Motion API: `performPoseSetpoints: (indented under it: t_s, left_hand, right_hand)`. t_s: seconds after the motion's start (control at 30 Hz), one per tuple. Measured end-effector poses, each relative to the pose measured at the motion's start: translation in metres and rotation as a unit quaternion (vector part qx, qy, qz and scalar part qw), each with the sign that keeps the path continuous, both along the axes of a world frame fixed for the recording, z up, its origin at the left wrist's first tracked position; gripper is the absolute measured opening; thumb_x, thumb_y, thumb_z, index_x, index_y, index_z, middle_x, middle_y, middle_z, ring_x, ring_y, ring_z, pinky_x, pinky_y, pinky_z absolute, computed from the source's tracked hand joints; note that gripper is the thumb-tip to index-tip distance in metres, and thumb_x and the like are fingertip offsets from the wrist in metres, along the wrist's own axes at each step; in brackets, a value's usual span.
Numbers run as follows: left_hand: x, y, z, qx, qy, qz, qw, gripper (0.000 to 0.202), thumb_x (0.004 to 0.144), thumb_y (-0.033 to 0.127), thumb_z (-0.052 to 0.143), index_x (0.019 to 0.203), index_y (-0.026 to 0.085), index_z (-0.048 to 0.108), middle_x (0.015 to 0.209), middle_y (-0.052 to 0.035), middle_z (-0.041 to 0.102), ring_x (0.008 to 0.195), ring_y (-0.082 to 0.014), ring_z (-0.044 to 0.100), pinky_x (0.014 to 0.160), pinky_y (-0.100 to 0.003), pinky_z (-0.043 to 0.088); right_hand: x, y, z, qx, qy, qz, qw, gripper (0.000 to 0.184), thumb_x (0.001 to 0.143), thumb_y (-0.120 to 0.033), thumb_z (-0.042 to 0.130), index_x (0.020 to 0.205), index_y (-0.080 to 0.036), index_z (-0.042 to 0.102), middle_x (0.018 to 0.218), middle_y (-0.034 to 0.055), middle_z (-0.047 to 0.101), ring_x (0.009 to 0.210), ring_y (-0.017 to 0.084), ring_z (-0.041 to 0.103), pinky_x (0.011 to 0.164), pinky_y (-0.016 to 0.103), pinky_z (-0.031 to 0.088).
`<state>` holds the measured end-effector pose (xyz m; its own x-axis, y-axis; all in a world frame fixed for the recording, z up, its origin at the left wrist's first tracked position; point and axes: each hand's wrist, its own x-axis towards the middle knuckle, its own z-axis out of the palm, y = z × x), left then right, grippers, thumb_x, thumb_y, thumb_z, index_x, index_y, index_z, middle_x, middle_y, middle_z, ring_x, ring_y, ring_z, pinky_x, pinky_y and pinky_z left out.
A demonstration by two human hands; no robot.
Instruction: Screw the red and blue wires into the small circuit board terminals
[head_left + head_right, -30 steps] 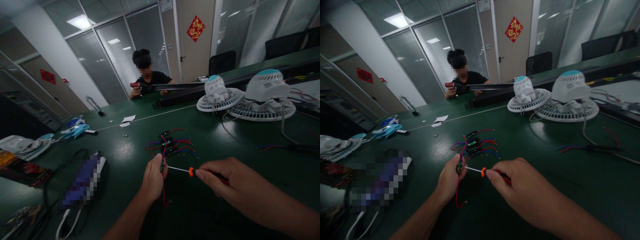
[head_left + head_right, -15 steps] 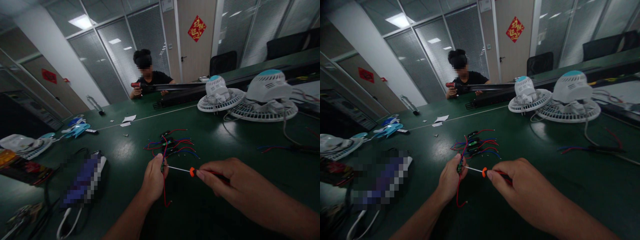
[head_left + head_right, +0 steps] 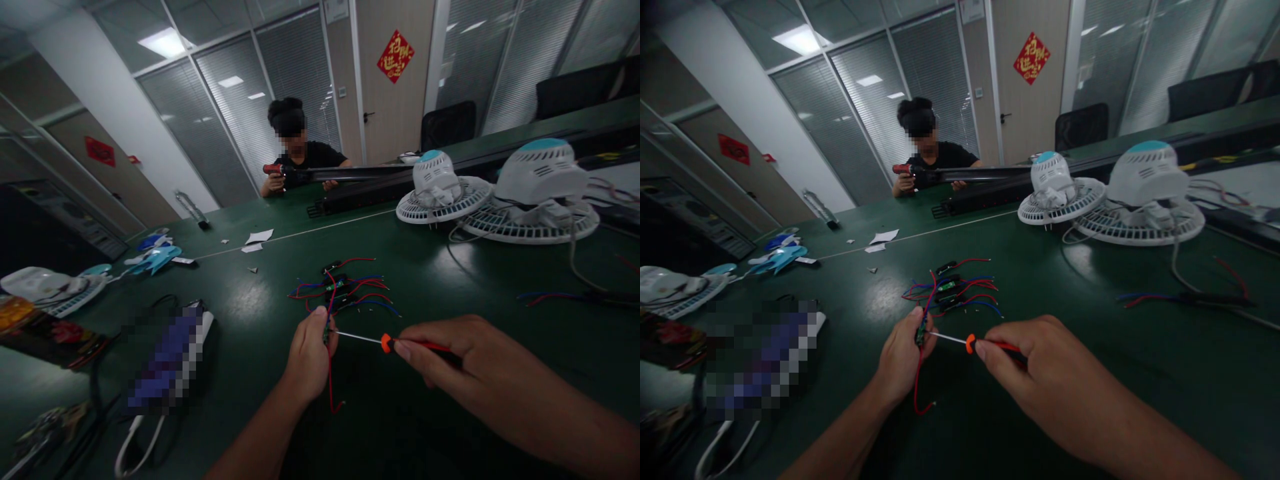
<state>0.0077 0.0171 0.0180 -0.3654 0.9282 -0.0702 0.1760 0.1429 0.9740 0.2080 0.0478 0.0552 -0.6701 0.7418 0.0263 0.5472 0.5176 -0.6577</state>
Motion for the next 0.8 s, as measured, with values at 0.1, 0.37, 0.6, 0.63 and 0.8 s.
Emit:
performPoseSetpoints:
  t_s: [0.1,0.37,0.6,0.63,0.8]
  left_hand:
    - [-0.0005,0.0006,-0.0004,0.001,-0.014,0.001,1.0,0.041,0.078,0.058,0.037,0.057,0.024,0.042,0.046,0.0055,0.037,0.045,-0.0124,0.034,0.049,-0.026,0.03]
    - [-0.002,-0.0009,-0.003,0.01,0.028,-0.002,1.0,0.046,0.083,0.056,0.034,0.052,0.023,0.043,0.046,0.0039,0.039,0.047,-0.0128,0.038,0.053,-0.027,0.033]
    - [-0.001,-0.0007,-0.0024,0.011,0.0,0.006,1.0,0.043,0.08,0.059,0.038,0.057,0.023,0.044,0.046,0.0049,0.038,0.046,-0.0125,0.037,0.051,-0.026,0.033]
    - [-0.0004,-0.0003,-0.0015,0.009,-0.007,0.01,1.0,0.043,0.078,0.06,0.039,0.057,0.023,0.045,0.046,0.005,0.038,0.046,-0.0125,0.037,0.05,-0.026,0.033]
    - [0.0013,0.0003,0.0022,0.004,-0.018,0.027,0.999,0.044,0.074,0.062,0.043,0.056,0.023,0.045,0.047,0.0048,0.039,0.046,-0.0123,0.037,0.05,-0.025,0.034]
  right_hand:
    - [-0.0003,-0.0001,-0.0008,-0.005,0.003,0.001,1.0,0.041,0.094,-0.043,0.037,0.063,-0.022,0.053,0.057,-0.0044,0.048,0.052,0.01,0.046,0.05,0.026,0.031]
    - [-0.0006,0.0008,0.0001,-0.02,0.005,0.002,1.0,0.039,0.094,-0.042,0.038,0.068,-0.022,0.058,0.062,-0.0032,0.056,0.056,0.012,0.051,0.053,0.027,0.033]
    - [-0.0018,0.0007,0.0017,-0.019,0.015,0.0,1.0,0.04,0.094,-0.042,0.039,0.067,-0.022,0.06,0.061,-0.0029,0.059,0.055,0.012,0.053,0.052,0.027,0.034]
    - [-0.0017,0.0005,0.0016,-0.017,0.017,0.001,1.0,0.039,0.094,-0.041,0.039,0.068,-0.022,0.06,0.061,-0.0028,0.059,0.055,0.012,0.053,0.052,0.027,0.034]
    - [-0.0016,-0.0002,0.0021,0.013,0.045,0.005,0.999,0.037,0.093,-0.038,0.044,0.068,-0.021,0.064,0.061,-0.0021,0.062,0.053,0.011,0.053,0.049,0.024,0.036]
